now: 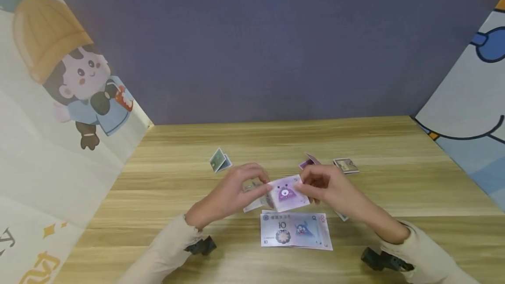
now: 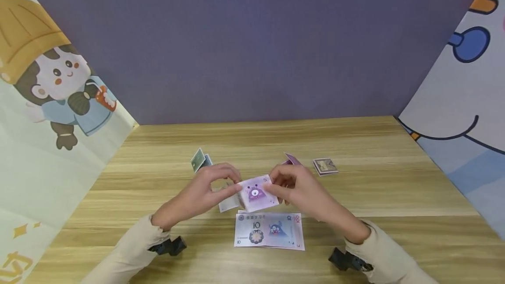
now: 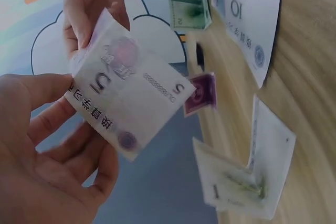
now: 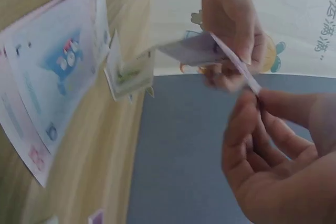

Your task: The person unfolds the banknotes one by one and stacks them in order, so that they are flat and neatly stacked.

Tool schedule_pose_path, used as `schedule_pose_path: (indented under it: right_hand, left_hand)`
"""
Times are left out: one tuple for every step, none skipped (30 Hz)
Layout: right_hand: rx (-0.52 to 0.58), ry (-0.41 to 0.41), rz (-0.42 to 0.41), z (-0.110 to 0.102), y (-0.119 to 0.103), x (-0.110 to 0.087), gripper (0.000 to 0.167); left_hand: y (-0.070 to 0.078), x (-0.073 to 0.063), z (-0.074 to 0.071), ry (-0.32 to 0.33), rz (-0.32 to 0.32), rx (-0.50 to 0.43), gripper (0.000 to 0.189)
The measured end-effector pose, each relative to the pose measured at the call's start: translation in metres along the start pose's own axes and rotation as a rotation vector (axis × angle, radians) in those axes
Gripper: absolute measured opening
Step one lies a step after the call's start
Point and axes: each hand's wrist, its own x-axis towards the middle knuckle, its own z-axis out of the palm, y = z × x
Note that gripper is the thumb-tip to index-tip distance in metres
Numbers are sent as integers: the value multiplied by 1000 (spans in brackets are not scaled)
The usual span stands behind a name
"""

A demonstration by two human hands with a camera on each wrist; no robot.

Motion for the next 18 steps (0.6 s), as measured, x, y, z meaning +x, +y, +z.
schedule_pose_path:
  right_hand:
    - [-9, -30, 16, -1, -1, 0, 11]
    - [-17, -61, 38, -3, -2, -1, 13]
    - [-25, -93, 54, -4, -2, -1, 17]
    - [-31, -122, 66, -6, -2, -2, 20]
    - [-46, -147, 78, -7, -2, -3, 24]
    - [-55, -166, 82, -8, -1, -5, 26]
    - [-69, -180, 88, -10, 1, -6, 28]
    - [-94, -186, 95, -10, 2, -7, 29]
    - [-117, -192, 101, -11, 4, -8, 29]
    - [-137, -199, 106, -12, 7, -9, 29]
    - [-156, -206, 119, -12, 9, -10, 29]
    - [-167, -215, 130, -13, 12, -11, 27]
    - [-179, -227, 144, -13, 14, -11, 24]
    - [-190, -244, 154, -14, 17, -12, 21]
    - [-194, -267, 162, -14, 19, -12, 17]
    - [-202, -293, 173, -15, 22, -12, 14]
    - [-209, -321, 187, -16, 24, -13, 13]
    - [-213, -350, 196, -16, 26, -13, 13]
  left_hand:
    - [-1, 0, 1, -22, -4, -28, 10]
    - [-1, 0, 3, -44, -14, -58, 11]
    - [-1, 0, 5, -66, -28, -87, 11]
    - [-2, 0, 8, -82, -40, -99, 11]
    - [-2, 0, 11, -96, -52, -103, 11]
    - [-2, 0, 14, -107, -60, -96, 10]
    - [-3, 0, 17, -115, -67, -86, 9]
    - [-4, 0, 20, -124, -76, -79, 8]
    - [-5, 0, 23, -136, -84, -62, 6]
    - [-5, 0, 25, -152, -92, -50, 4]
    - [-6, -1, 27, -172, -101, -47, 2]
    - [-7, -1, 28, -194, -114, -44, 4]
    - [-8, -2, 30, -217, -126, -48, 7]
    - [-9, -2, 31, -240, -140, -60, 10]
    - [-10, -3, 32, -261, -154, -66, 13]
    - [-11, -4, 34, -280, -163, -72, 15]
    - [-12, -4, 35, -296, -168, -78, 16]
    - [-13, -5, 38, -310, -168, -82, 16]
